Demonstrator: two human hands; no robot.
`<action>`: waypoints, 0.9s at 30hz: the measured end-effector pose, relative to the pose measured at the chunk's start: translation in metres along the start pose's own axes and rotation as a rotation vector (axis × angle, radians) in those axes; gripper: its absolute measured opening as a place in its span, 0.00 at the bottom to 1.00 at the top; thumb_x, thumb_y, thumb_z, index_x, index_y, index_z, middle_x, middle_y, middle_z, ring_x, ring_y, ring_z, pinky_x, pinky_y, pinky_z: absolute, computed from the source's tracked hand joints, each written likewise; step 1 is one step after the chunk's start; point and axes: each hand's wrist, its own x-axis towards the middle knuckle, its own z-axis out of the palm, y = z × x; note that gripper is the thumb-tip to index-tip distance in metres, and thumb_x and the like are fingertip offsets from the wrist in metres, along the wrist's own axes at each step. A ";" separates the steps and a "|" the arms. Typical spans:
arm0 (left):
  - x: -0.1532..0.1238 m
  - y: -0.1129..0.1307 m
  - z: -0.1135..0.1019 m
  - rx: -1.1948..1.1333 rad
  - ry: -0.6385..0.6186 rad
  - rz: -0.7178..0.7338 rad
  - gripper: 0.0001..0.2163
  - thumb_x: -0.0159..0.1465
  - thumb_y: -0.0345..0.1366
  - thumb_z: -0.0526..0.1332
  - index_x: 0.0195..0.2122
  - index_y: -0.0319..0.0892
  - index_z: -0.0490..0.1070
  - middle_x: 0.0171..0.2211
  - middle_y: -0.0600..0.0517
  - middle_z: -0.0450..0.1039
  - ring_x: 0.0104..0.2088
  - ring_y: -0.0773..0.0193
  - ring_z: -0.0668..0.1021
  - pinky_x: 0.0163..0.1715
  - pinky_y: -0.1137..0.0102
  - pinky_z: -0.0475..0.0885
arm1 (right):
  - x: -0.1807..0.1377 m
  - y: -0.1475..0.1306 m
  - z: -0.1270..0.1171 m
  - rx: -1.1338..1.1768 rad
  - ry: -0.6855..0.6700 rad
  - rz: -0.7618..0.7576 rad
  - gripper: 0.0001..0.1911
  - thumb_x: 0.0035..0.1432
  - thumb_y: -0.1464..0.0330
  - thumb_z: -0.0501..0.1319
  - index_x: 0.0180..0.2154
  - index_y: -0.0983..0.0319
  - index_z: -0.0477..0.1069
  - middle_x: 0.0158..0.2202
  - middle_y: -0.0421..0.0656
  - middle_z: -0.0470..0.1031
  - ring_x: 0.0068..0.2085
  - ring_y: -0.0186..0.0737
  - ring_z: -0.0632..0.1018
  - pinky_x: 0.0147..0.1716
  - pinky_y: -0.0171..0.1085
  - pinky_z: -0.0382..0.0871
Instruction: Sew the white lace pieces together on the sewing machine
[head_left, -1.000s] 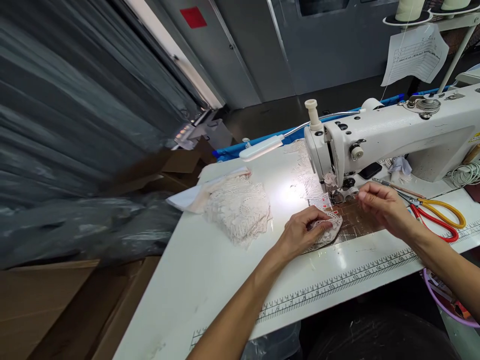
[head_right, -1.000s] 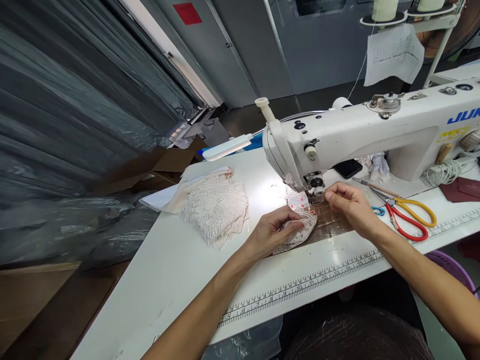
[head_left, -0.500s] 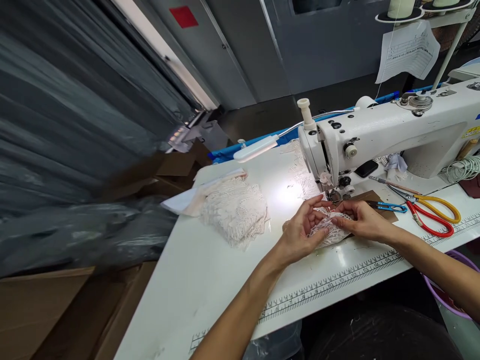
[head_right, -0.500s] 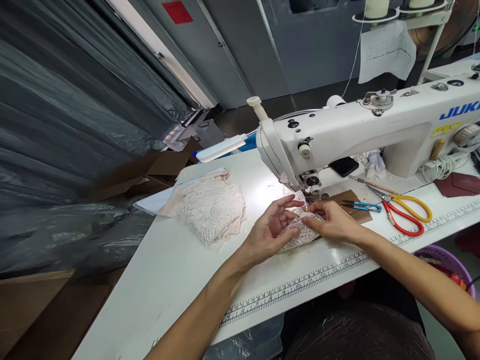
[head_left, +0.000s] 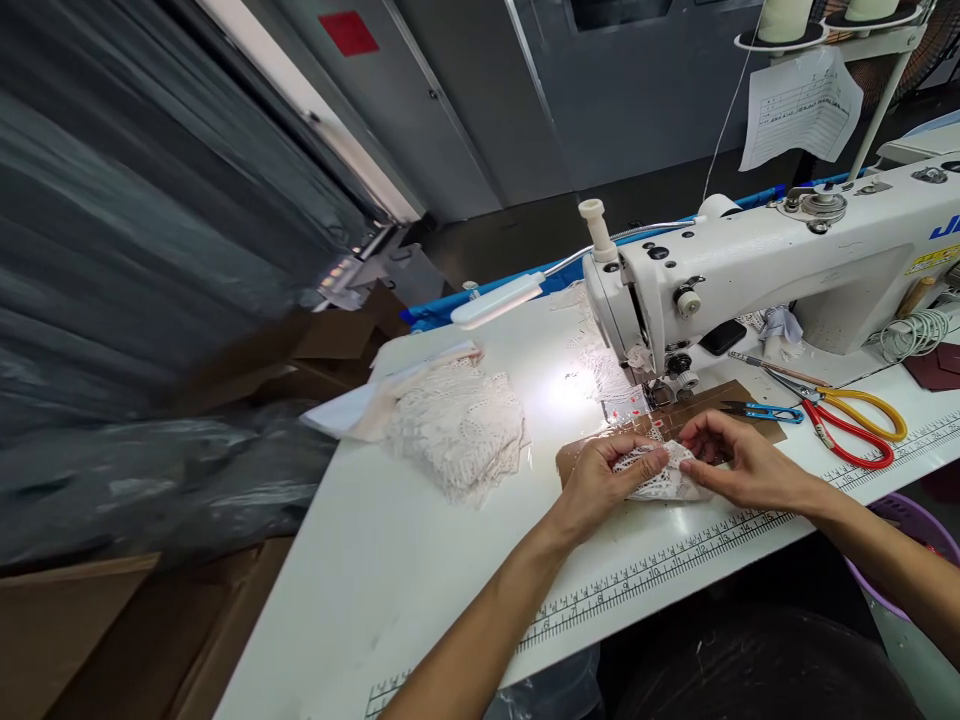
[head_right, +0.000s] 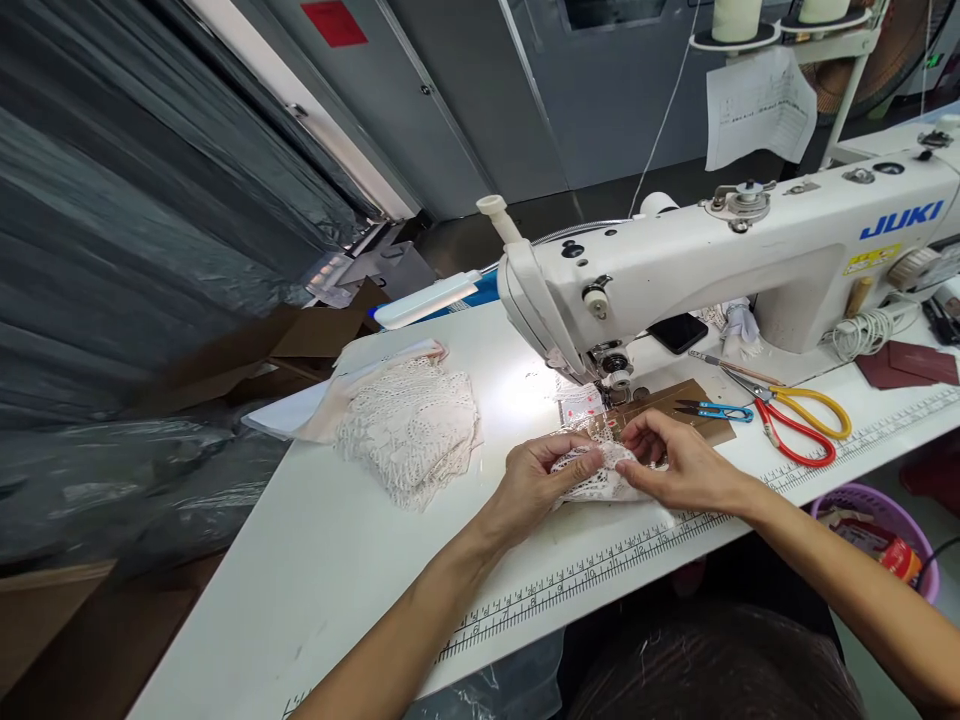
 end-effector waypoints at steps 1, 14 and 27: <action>-0.001 0.002 -0.001 0.025 -0.020 0.004 0.18 0.55 0.51 0.69 0.30 0.39 0.80 0.30 0.50 0.79 0.31 0.64 0.78 0.32 0.72 0.73 | 0.001 -0.001 -0.003 0.080 -0.013 0.030 0.17 0.53 0.59 0.66 0.41 0.62 0.69 0.33 0.39 0.69 0.30 0.32 0.68 0.30 0.34 0.65; -0.003 0.011 -0.002 0.170 -0.111 0.057 0.11 0.57 0.43 0.65 0.30 0.40 0.79 0.26 0.52 0.77 0.28 0.66 0.77 0.29 0.74 0.72 | 0.022 -0.013 -0.003 0.348 -0.191 0.180 0.21 0.49 0.52 0.69 0.28 0.62 0.68 0.24 0.35 0.65 0.26 0.29 0.64 0.26 0.34 0.56; -0.002 0.004 -0.013 0.530 -0.152 0.621 0.09 0.63 0.31 0.58 0.25 0.39 0.72 0.21 0.55 0.69 0.23 0.71 0.69 0.26 0.76 0.64 | 0.003 -0.018 0.042 0.366 0.152 0.042 0.18 0.54 0.55 0.63 0.26 0.59 0.60 0.22 0.36 0.64 0.25 0.32 0.63 0.25 0.33 0.57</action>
